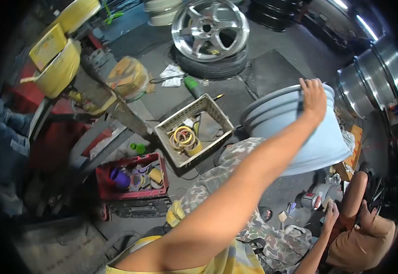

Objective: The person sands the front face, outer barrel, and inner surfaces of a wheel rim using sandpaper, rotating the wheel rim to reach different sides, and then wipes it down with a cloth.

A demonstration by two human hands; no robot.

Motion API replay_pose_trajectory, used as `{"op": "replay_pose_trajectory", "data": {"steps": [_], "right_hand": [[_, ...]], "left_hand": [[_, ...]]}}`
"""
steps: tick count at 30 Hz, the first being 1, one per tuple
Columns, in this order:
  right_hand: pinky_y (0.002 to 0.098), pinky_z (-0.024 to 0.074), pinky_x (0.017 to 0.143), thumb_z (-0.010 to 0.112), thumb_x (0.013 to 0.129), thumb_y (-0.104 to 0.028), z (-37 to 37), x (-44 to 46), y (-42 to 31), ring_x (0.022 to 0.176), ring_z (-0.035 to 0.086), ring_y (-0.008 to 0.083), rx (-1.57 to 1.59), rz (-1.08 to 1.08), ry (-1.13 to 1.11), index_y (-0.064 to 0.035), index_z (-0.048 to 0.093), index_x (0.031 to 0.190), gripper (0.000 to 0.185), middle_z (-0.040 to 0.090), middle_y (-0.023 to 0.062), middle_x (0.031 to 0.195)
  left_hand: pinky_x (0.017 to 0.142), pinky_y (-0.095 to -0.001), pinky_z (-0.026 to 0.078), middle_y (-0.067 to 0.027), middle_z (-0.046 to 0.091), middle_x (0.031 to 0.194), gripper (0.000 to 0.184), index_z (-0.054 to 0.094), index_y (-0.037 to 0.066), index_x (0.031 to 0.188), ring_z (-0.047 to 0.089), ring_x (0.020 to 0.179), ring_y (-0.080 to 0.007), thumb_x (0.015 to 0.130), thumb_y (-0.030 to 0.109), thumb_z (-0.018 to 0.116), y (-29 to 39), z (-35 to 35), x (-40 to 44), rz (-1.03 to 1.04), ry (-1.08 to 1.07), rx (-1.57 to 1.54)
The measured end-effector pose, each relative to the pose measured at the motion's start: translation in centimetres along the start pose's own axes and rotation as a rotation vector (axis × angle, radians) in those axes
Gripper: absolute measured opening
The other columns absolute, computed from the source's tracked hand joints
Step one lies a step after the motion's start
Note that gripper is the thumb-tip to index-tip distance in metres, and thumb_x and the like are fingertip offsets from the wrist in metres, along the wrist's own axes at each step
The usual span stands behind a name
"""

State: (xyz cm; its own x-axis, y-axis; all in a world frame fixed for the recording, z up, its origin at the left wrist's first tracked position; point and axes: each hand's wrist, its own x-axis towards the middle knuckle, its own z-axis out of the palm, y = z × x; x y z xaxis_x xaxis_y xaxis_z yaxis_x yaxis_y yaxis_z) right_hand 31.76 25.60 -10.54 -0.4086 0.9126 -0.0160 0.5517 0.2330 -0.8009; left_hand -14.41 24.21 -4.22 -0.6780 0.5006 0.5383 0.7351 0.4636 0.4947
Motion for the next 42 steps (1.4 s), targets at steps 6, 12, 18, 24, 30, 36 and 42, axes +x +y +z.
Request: {"op": "replay_pose_trajectory", "data": {"steps": [6, 12, 18, 24, 30, 36, 42], "right_hand": [[0.0274, 0.0401, 0.066, 0.057, 0.102, -0.020, -2.6, 1.0, -2.9, 0.076, 0.049, 0.0079, -0.088, -0.080, 0.070, 0.0059, 0.067, 0.100, 0.028, 0.059, 0.0007, 0.080], [0.0303, 0.0451, 0.063, 0.063, 0.095, -0.012, 0.7, -0.3, -2.9, 0.067, 0.056, 0.0148, -0.223, -0.205, 0.215, 0.0063, 0.066, 0.095, 0.019, 0.062, 0.0086, 0.077], [0.0308, 0.0434, 0.058, 0.067, 0.091, -0.009, -1.8, -3.0, -3.6, 0.061, 0.054, 0.0157, -0.010, -0.132, 0.406, 0.0043, 0.060, 0.090, 0.015, 0.059, 0.0111, 0.073], [0.0318, 0.0480, 0.055, 0.066, 0.093, -0.010, -5.4, -4.2, -2.1, 0.059, 0.065, 0.0163, 0.180, -0.057, 0.549, 0.0016, 0.058, 0.091, 0.014, 0.065, 0.0111, 0.071], [0.0285, 0.0488, 0.050, 0.067, 0.092, -0.007, -5.5, -3.3, -2.6, 0.062, 0.064, 0.0115, 0.211, -0.084, 0.511, 0.0023, 0.060, 0.094, 0.012, 0.064, 0.0095, 0.075], [0.0241, 0.0512, 0.053, 0.067, 0.093, -0.003, -5.8, -3.5, -2.9, 0.062, 0.059, 0.0069, 0.327, -0.156, 0.703, 0.0019, 0.061, 0.098, 0.009, 0.061, 0.0039, 0.081], [0.0245, 0.0561, 0.062, 0.061, 0.100, -0.009, -7.0, -5.0, -1.4, 0.082, 0.067, 0.0090, 0.498, -0.039, 0.818, 0.0003, 0.059, 0.103, 0.010, 0.065, 0.0036, 0.090]], "left_hand": [[0.080, -0.0504, 0.054, -0.0184, 0.071, 0.094, 0.042, 0.072, 0.005, 0.092, 0.068, 0.093, -0.0394, 0.096, 0.045, 0.059, -5.5, -3.2, 1.6, 0.079, -0.109, -0.237], [0.082, -0.0527, 0.053, -0.0236, 0.072, 0.097, 0.044, 0.069, 0.003, 0.098, 0.068, 0.095, -0.0434, 0.096, 0.046, 0.059, -4.8, -3.7, 2.5, 0.165, -0.198, -0.180], [0.082, -0.0550, 0.053, -0.0259, 0.072, 0.095, 0.050, 0.070, 0.003, 0.101, 0.068, 0.094, -0.0463, 0.096, 0.052, 0.056, -0.4, -2.0, 3.6, 0.170, -0.242, -0.025], [0.083, -0.0550, 0.052, -0.0284, 0.071, 0.095, 0.053, 0.071, 0.003, 0.103, 0.068, 0.094, -0.0476, 0.098, 0.053, 0.053, 4.1, 0.6, 3.8, 0.247, -0.203, 0.081], [0.079, -0.0546, 0.052, -0.0289, 0.070, 0.084, 0.053, 0.070, 0.000, 0.099, 0.069, 0.084, -0.0476, 0.098, 0.051, 0.053, 10.0, -1.9, 0.3, 0.358, -0.186, 0.082], [0.061, -0.0514, 0.051, -0.0209, 0.067, 0.070, 0.044, 0.061, 0.004, 0.084, 0.067, 0.064, -0.0417, 0.100, 0.044, 0.056, 13.2, -4.2, -3.6, 0.573, -0.174, 0.010], [0.054, -0.0471, 0.044, -0.0181, 0.060, 0.063, 0.039, 0.057, 0.005, 0.078, 0.060, 0.056, -0.0382, 0.099, 0.037, 0.061, 12.7, -8.0, -6.7, 0.791, -0.265, -0.272]]}}
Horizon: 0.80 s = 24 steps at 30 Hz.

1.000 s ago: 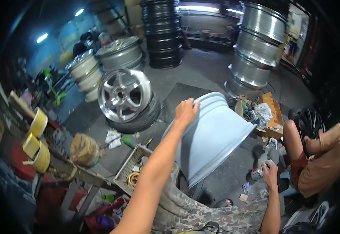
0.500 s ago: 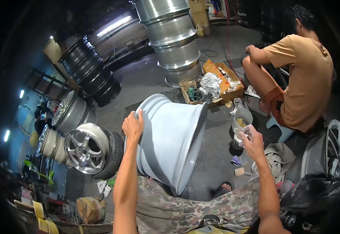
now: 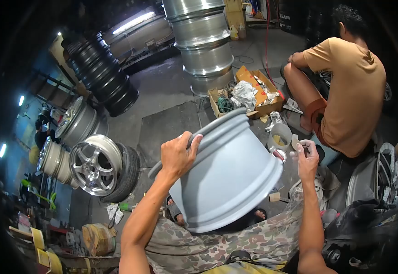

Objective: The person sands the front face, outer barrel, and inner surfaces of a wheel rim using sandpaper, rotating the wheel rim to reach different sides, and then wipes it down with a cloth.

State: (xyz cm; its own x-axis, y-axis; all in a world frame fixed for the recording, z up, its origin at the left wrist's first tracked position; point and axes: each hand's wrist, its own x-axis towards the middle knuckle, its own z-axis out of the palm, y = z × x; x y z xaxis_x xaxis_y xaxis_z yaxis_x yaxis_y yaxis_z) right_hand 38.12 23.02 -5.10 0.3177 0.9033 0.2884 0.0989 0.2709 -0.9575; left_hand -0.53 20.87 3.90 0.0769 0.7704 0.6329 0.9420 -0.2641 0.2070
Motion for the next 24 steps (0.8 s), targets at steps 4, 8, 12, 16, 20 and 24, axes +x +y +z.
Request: {"op": "replay_pose_trajectory", "data": {"steps": [4, 8, 12, 16, 20, 24], "right_hand": [[0.0257, 0.0539, 0.078, 0.064, 0.098, -0.006, -1.3, 0.2, 2.0, 0.085, 0.065, 0.0093, -0.066, -0.084, 0.017, -0.0006, 0.061, 0.102, 0.007, 0.067, 0.0036, 0.091], [0.0218, 0.0498, 0.074, 0.070, 0.092, -0.001, -2.2, -0.3, 2.6, 0.080, 0.061, 0.0060, 0.007, -0.124, -0.038, -0.0009, 0.063, 0.102, 0.012, 0.067, 0.0013, 0.090], [0.0246, 0.0452, 0.066, 0.072, 0.089, -0.006, -2.7, -1.2, 2.4, 0.072, 0.058, 0.0087, -0.227, -0.086, -0.099, 0.0023, 0.074, 0.102, 0.016, 0.065, 0.0036, 0.081], [0.0309, 0.0461, 0.068, 0.068, 0.090, -0.007, -1.6, -3.1, 0.9, 0.073, 0.057, 0.0169, -0.413, -0.131, -0.326, -0.0002, 0.074, 0.111, 0.023, 0.061, 0.0103, 0.082], [0.0340, 0.0476, 0.069, 0.064, 0.093, -0.007, -0.4, -4.2, -0.9, 0.075, 0.060, 0.0242, -0.397, -0.188, -0.409, 0.0007, 0.072, 0.111, 0.021, 0.062, 0.0129, 0.089], [0.0303, 0.0431, 0.065, 0.066, 0.094, -0.011, -0.4, -4.2, -0.4, 0.070, 0.054, 0.0167, -0.398, -0.302, -0.388, 0.0018, 0.072, 0.109, 0.020, 0.058, 0.0101, 0.082]], "left_hand": [[0.051, -0.0426, 0.044, -0.0124, 0.056, 0.059, 0.038, 0.054, 0.007, 0.068, 0.057, 0.053, -0.0327, 0.100, 0.027, 0.058, -0.5, -1.2, -1.3, 0.197, -0.035, -0.188], [0.057, -0.0416, 0.044, -0.0102, 0.056, 0.059, 0.038, 0.056, 0.006, 0.064, 0.056, 0.056, -0.0303, 0.100, 0.017, 0.051, -1.9, -0.7, -2.2, 0.280, -0.042, -0.355], [0.095, -0.0432, 0.047, -0.0188, 0.070, 0.098, 0.031, 0.069, 0.002, 0.089, 0.064, 0.107, -0.0352, 0.098, 0.021, 0.047, -1.2, -1.9, -2.5, 0.311, -0.035, -0.339], [0.122, -0.0433, 0.019, -0.0278, 0.035, 0.156, 0.065, 0.037, -0.004, 0.151, 0.027, 0.150, -0.0374, 0.097, 0.029, 0.049, -1.4, -2.1, -4.8, -0.067, -0.021, -0.409], [0.100, -0.0312, 0.040, -0.0115, 0.062, 0.116, 0.043, 0.063, -0.004, 0.117, 0.056, 0.111, -0.0201, 0.094, 0.033, 0.058, -7.4, 1.5, -6.4, -0.850, -0.121, -0.980], [0.085, -0.0253, 0.041, -0.0022, 0.060, 0.099, 0.032, 0.066, -0.001, 0.107, 0.051, 0.090, -0.0120, 0.092, 0.026, 0.055, -7.3, 0.5, -5.3, -0.902, -0.175, -1.021]]}}
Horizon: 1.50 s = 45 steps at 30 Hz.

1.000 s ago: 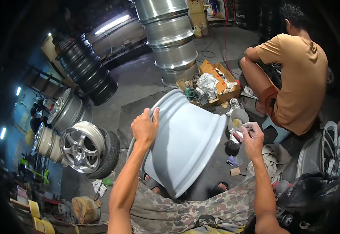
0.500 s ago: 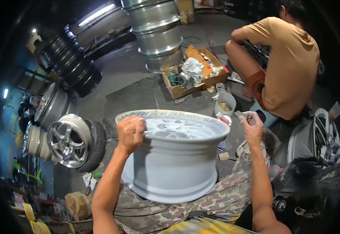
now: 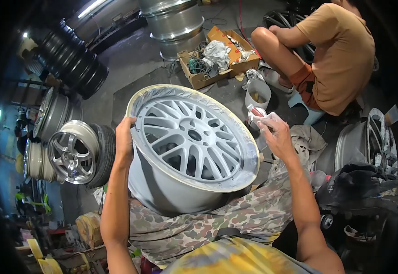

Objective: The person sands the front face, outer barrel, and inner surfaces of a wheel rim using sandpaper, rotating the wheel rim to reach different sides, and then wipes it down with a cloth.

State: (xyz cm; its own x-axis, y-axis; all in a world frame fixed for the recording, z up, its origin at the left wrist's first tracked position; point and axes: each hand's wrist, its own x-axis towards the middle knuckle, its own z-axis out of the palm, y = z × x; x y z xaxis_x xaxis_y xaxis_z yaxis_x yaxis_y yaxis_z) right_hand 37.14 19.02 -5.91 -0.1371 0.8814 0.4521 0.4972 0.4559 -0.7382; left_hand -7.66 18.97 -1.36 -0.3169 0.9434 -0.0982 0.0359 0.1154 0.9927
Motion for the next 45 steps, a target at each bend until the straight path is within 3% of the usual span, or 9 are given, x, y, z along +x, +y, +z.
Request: {"op": "replay_pose_trajectory", "data": {"steps": [8, 12, 20, 25, 27, 33, 37, 39, 45], "right_hand": [[0.0350, 0.0468, 0.064, 0.070, 0.079, -0.004, 1.0, -0.4, 1.2, 0.072, 0.063, 0.0203, 0.003, 0.018, -0.104, 0.0011, 0.074, 0.096, 0.018, 0.062, 0.0103, 0.084], [0.0409, 0.0471, 0.067, 0.071, 0.079, -0.006, 1.6, -0.6, 1.5, 0.074, 0.060, 0.0329, -0.126, -0.022, -0.107, -0.0015, 0.074, 0.093, 0.015, 0.059, 0.0159, 0.085], [0.0383, 0.0488, 0.068, 0.069, 0.085, -0.003, 5.5, -3.0, 0.0, 0.075, 0.062, 0.0313, -0.020, 0.033, -0.231, -0.0037, 0.075, 0.100, 0.016, 0.060, 0.0133, 0.089], [0.0401, 0.0515, 0.075, 0.069, 0.085, -0.002, 12.3, -6.0, -1.7, 0.084, 0.064, 0.0315, 0.070, -0.007, -0.308, -0.0040, 0.074, 0.106, 0.021, 0.061, 0.0124, 0.095], [0.0420, 0.0519, 0.080, 0.069, 0.085, -0.003, 14.8, -7.1, -1.7, 0.094, 0.063, 0.0322, -0.114, -0.142, -0.368, -0.0041, 0.072, 0.109, 0.024, 0.061, 0.0124, 0.099], [0.0435, 0.0491, 0.076, 0.067, 0.089, -0.011, 19.7, -7.0, -5.8, 0.090, 0.061, 0.0365, 0.102, 0.022, -0.375, -0.0004, 0.071, 0.096, 0.013, 0.061, 0.0158, 0.092], [0.0446, 0.0495, 0.075, 0.066, 0.090, -0.013, 19.1, -5.9, -5.4, 0.084, 0.060, 0.0374, 0.148, 0.189, -0.513, -0.0003, 0.070, 0.092, 0.013, 0.062, 0.0164, 0.087], [0.0448, 0.0466, 0.072, 0.066, 0.089, -0.012, 18.1, -6.9, -2.3, 0.079, 0.059, 0.0372, 0.095, -0.257, -0.397, 0.0008, 0.068, 0.090, 0.013, 0.058, 0.0184, 0.086], [0.0442, 0.0515, 0.079, 0.065, 0.090, -0.015, 18.1, -6.3, -3.7, 0.085, 0.064, 0.0377, -0.002, -0.090, -0.520, -0.0008, 0.071, 0.093, 0.015, 0.066, 0.0166, 0.093]], "left_hand": [[0.085, -0.0241, 0.039, -0.0004, 0.060, 0.099, 0.038, 0.066, -0.003, 0.117, 0.050, 0.090, -0.0106, 0.086, 0.017, 0.055, 3.0, 0.8, -0.5, 0.095, -0.167, 0.086], [0.081, -0.0210, 0.040, 0.0008, 0.062, 0.099, 0.042, 0.065, -0.003, 0.123, 0.052, 0.085, -0.0078, 0.085, 0.014, 0.056, 4.0, 1.3, 0.0, 0.105, -0.263, 0.141], [0.083, -0.0210, 0.047, -0.0006, 0.065, 0.104, 0.056, 0.062, 0.000, 0.133, 0.058, 0.090, -0.0082, 0.078, 0.009, 0.058, 5.3, 2.4, 1.1, 0.029, -0.371, 0.032], [0.097, -0.0261, 0.045, -0.0062, 0.066, 0.121, 0.050, 0.061, 0.000, 0.133, 0.061, 0.110, -0.0135, 0.095, 0.031, 0.066, 5.6, 1.4, 1.1, 0.189, -0.319, 0.302], [0.105, -0.0296, 0.041, -0.0091, 0.062, 0.131, 0.063, 0.056, -0.001, 0.140, 0.057, 0.120, -0.0177, 0.091, 0.037, 0.069, 5.2, 0.0, 1.6, -0.016, -0.249, 0.148], [0.106, -0.0281, 0.040, -0.0072, 0.063, 0.131, 0.055, 0.057, -0.002, 0.138, 0.056, 0.121, -0.0151, 0.097, 0.033, 0.066, 3.7, -1.8, 1.6, 0.102, -0.361, 0.161], [0.103, -0.0270, 0.042, -0.0061, 0.065, 0.127, 0.050, 0.060, -0.003, 0.135, 0.059, 0.115, -0.0130, 0.100, 0.033, 0.061, 3.1, -1.9, 1.8, 0.123, -0.336, 0.118], [0.097, -0.0271, 0.046, -0.0052, 0.067, 0.120, 0.051, 0.064, -0.001, 0.129, 0.061, 0.107, -0.0131, 0.102, 0.042, 0.057, 3.2, -1.7, 1.7, 0.023, -0.271, 0.058], [0.078, -0.0286, 0.052, -0.0072, 0.069, 0.104, 0.053, 0.068, 0.002, 0.123, 0.063, 0.084, -0.0137, 0.104, 0.049, 0.050, 3.6, -0.6, 1.2, -0.060, -0.194, -0.051]]}}
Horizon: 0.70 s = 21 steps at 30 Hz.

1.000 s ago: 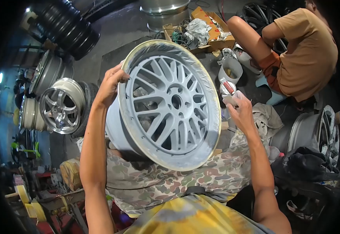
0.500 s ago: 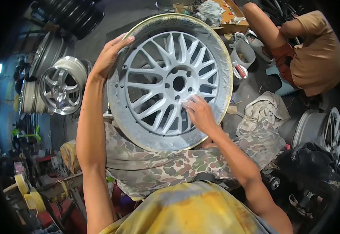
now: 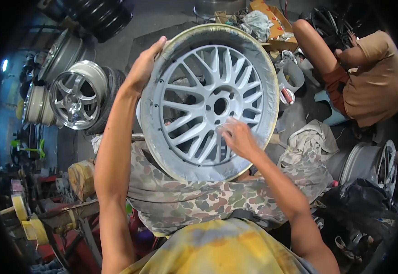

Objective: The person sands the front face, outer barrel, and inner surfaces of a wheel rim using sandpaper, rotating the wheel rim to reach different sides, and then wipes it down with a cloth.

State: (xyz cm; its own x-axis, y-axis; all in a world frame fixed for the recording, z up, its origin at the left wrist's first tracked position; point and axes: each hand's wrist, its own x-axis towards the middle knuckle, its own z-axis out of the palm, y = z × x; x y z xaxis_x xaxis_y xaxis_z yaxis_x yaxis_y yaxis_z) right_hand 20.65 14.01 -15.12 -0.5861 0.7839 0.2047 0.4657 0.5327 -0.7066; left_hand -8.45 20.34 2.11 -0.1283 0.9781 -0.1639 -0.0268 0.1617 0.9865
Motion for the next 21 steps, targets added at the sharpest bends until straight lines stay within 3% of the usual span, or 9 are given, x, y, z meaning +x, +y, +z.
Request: {"op": "replay_pose_trajectory", "data": {"steps": [1, 2, 4, 6, 8, 10, 12, 18, 21], "right_hand": [[0.0376, 0.0479, 0.068, 0.066, 0.090, -0.011, -0.3, 0.7, -0.6, 0.072, 0.061, 0.0252, 0.092, 0.005, -0.005, -0.0024, 0.075, 0.097, 0.014, 0.066, 0.0098, 0.081], [0.0376, 0.0479, 0.068, 0.066, 0.090, -0.011, -1.0, 1.1, -1.0, 0.072, 0.061, 0.0252, 0.091, -0.004, 0.003, -0.0024, 0.075, 0.097, 0.014, 0.066, 0.0098, 0.081], [0.0374, 0.0463, 0.067, 0.068, 0.091, -0.018, -3.0, 2.1, -1.9, 0.072, 0.062, 0.0222, 0.656, 0.307, -0.130, 0.0002, 0.073, 0.102, 0.022, 0.069, 0.0148, 0.087], [0.0337, 0.0485, 0.068, 0.067, 0.091, -0.013, -4.8, 4.1, -1.8, 0.071, 0.061, 0.0191, 0.400, 0.157, 0.108, -0.0011, 0.074, 0.105, 0.020, 0.069, 0.0124, 0.085], [0.0357, 0.0503, 0.074, 0.067, 0.089, -0.007, -6.5, 7.4, -0.3, 0.077, 0.064, 0.0249, 0.259, -0.057, 0.348, -0.0035, 0.074, 0.106, 0.019, 0.071, 0.0128, 0.091], [0.0400, 0.0503, 0.080, 0.066, 0.087, -0.003, -8.4, 11.0, 1.2, 0.087, 0.065, 0.0319, -0.114, -0.216, 0.582, -0.0044, 0.074, 0.106, 0.021, 0.071, 0.0129, 0.095], [0.0421, 0.0496, 0.084, 0.067, 0.086, -0.003, -9.0, 14.3, 2.9, 0.091, 0.063, 0.0350, -0.117, -0.208, 0.687, -0.0043, 0.074, 0.105, 0.021, 0.070, 0.0131, 0.096], [0.0440, 0.0532, 0.084, 0.061, 0.083, 0.003, -7.3, 18.4, 3.9, 0.094, 0.066, 0.0358, -0.181, -0.199, 0.590, -0.0007, 0.072, 0.101, 0.022, 0.068, 0.0160, 0.097], [0.0443, 0.0536, 0.082, 0.059, 0.080, 0.002, -6.4, 19.6, -1.1, 0.091, 0.066, 0.0351, -0.098, -0.456, 0.511, 0.0001, 0.072, 0.095, 0.020, 0.068, 0.0167, 0.095]], "left_hand": [[0.082, -0.0289, 0.051, -0.0078, 0.069, 0.107, 0.054, 0.067, 0.002, 0.126, 0.062, 0.088, -0.0145, 0.104, 0.048, 0.048, -0.2, -0.1, 0.2, 0.015, -0.017, 0.007], [0.086, -0.0293, 0.051, -0.0084, 0.068, 0.110, 0.055, 0.065, 0.002, 0.128, 0.062, 0.093, -0.0153, 0.105, 0.048, 0.047, -0.4, -0.3, 0.3, 0.027, -0.034, 0.015], [0.096, -0.0308, 0.047, -0.0101, 0.067, 0.119, 0.057, 0.062, 0.002, 0.134, 0.060, 0.104, -0.0177, 0.107, 0.048, 0.042, 0.1, 0.4, -0.4, 0.053, -0.067, 0.006], [0.103, -0.0285, 0.043, -0.0076, 0.065, 0.126, 0.056, 0.058, 0.000, 0.138, 0.058, 0.114, -0.0159, 0.108, 0.044, 0.039, 0.4, 0.6, -0.7, 0.031, -0.105, 0.024], [0.100, -0.0286, 0.045, -0.0080, 0.066, 0.123, 0.056, 0.061, 0.000, 0.134, 0.060, 0.110, -0.0158, 0.108, 0.045, 0.040, 0.2, 0.6, -0.6, 0.016, -0.088, 0.032], [0.097, -0.0284, 0.045, -0.0074, 0.067, 0.118, 0.056, 0.063, 0.000, 0.131, 0.061, 0.105, -0.0154, 0.107, 0.047, 0.041, 0.8, 1.3, -1.2, 0.002, -0.062, 0.104], [0.094, -0.0270, 0.045, -0.0063, 0.068, 0.114, 0.055, 0.065, 0.002, 0.129, 0.060, 0.101, -0.0137, 0.107, 0.047, 0.043, 0.4, 1.3, -1.0, 0.041, -0.066, 0.142], [0.095, -0.0312, 0.046, -0.0091, 0.068, 0.113, 0.058, 0.067, -0.002, 0.124, 0.059, 0.102, -0.0163, 0.107, 0.047, 0.042, 0.8, 2.0, -1.4, 0.141, -0.053, 0.136], [0.098, -0.0307, 0.044, -0.0096, 0.068, 0.117, 0.059, 0.066, -0.003, 0.125, 0.058, 0.105, -0.0162, 0.107, 0.047, 0.041, 1.2, 2.1, -1.5, 0.091, -0.075, 0.184]]}}
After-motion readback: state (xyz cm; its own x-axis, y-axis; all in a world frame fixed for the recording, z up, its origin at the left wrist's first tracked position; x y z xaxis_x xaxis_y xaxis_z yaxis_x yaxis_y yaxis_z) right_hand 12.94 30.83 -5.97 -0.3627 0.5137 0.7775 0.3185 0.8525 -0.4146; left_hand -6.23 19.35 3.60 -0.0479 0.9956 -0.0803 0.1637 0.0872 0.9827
